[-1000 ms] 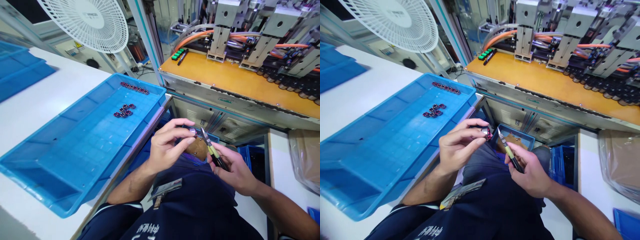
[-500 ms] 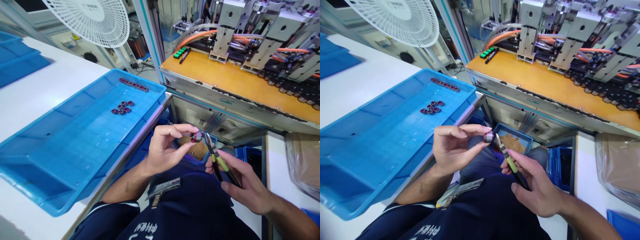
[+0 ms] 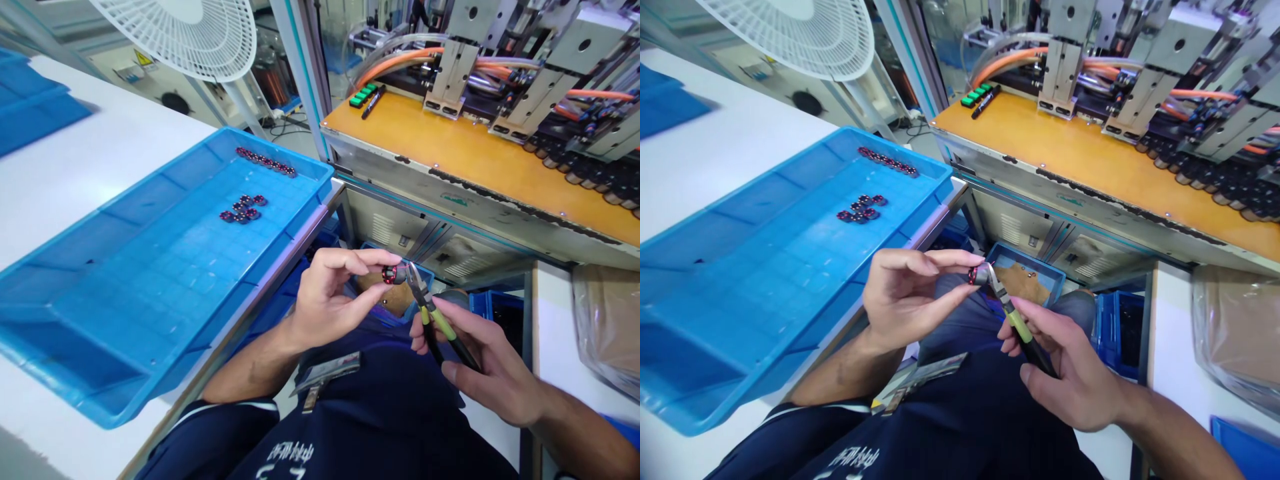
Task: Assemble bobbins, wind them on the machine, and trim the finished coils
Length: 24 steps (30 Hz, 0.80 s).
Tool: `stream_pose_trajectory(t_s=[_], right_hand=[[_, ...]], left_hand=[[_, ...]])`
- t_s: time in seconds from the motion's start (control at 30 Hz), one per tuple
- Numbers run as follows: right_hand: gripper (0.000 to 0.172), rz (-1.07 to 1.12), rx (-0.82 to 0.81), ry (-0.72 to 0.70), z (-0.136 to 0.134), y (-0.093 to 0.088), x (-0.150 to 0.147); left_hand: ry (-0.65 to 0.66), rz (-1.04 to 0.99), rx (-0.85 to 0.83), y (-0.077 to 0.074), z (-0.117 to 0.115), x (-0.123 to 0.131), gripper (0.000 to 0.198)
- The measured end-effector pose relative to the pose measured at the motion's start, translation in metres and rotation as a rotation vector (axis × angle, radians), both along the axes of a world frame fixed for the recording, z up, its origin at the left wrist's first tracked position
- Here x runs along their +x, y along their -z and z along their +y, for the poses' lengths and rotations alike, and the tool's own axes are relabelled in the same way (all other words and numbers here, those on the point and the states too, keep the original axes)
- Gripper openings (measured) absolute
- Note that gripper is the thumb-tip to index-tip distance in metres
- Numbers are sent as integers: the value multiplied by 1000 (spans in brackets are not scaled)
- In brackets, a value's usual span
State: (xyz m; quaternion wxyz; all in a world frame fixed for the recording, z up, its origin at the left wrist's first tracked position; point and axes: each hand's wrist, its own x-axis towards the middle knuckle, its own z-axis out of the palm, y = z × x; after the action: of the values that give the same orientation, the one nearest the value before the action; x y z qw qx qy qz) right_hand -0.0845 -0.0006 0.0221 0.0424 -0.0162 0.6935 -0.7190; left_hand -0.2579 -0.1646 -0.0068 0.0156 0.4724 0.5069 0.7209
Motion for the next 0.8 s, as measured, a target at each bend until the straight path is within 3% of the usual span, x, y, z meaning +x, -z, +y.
stream_pose_trajectory(t_s=[0.2,0.53,0.8], right_hand=[[62,-43,-84,-6,0,1,1],[64,-36,-81,10,1,1,0],[54,-96,147,114,0,3,-3]], left_hand=[[-11,-52,-27,-1,-1,2,44],[-46,-61,-77,2,-2,1,43],[-49,-63,-105,4,-3,1,40]])
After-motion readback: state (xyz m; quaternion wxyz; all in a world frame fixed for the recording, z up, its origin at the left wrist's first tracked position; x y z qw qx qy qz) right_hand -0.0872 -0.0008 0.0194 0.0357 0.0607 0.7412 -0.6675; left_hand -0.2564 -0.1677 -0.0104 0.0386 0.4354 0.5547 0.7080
